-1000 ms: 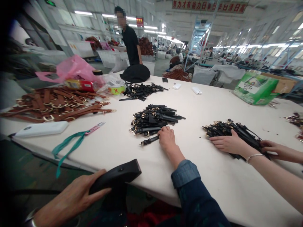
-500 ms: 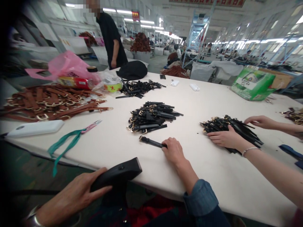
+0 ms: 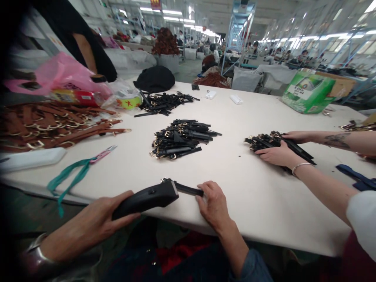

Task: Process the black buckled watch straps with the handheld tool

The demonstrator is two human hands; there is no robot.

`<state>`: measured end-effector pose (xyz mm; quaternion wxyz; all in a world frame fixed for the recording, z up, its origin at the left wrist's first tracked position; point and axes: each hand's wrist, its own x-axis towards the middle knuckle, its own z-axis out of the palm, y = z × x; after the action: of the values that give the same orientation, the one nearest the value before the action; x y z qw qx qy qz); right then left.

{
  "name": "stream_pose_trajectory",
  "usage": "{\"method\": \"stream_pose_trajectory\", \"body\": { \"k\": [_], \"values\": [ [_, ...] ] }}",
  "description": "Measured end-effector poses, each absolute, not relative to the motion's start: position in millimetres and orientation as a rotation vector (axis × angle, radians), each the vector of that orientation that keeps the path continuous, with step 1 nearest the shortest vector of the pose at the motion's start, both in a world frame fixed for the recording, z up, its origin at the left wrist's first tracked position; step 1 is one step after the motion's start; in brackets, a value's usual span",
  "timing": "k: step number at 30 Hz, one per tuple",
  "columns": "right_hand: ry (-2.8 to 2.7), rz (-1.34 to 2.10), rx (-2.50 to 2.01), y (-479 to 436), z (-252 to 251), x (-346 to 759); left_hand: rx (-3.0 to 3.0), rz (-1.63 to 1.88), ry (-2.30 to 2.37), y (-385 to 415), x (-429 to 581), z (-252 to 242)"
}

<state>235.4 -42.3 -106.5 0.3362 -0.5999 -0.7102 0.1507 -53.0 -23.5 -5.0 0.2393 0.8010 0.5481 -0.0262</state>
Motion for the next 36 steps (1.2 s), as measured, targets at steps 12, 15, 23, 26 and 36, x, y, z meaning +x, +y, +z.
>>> {"method": "stream_pose_trajectory", "body": {
  "k": [12, 15, 23, 26, 36],
  "values": [
    [-1.810, 0.483, -1.707, -44.9, -103.8, 235.7, 2.507, -0.465, 1.330, 21.8, 19.1, 8.2],
    [-1.759, 0.497, -1.718, -43.9, -104.0, 236.4, 2.510, -0.464, 1.292, 31.1, 33.7, 6.5],
    [-1.769, 0.527, -1.755, -41.0, -105.6, 238.6, 2.445, -0.576, 1.341, 39.8, 17.9, 9.4],
    [-1.850, 0.513, -1.743, -41.6, -103.4, 237.5, 2.432, -0.564, 1.357, 39.0, 12.3, 9.3],
    [-2.047, 0.370, -1.827, -35.8, -89.4, 228.3, 2.431, -0.338, 1.375, 36.9, 11.2, -0.6]
  ]
}}
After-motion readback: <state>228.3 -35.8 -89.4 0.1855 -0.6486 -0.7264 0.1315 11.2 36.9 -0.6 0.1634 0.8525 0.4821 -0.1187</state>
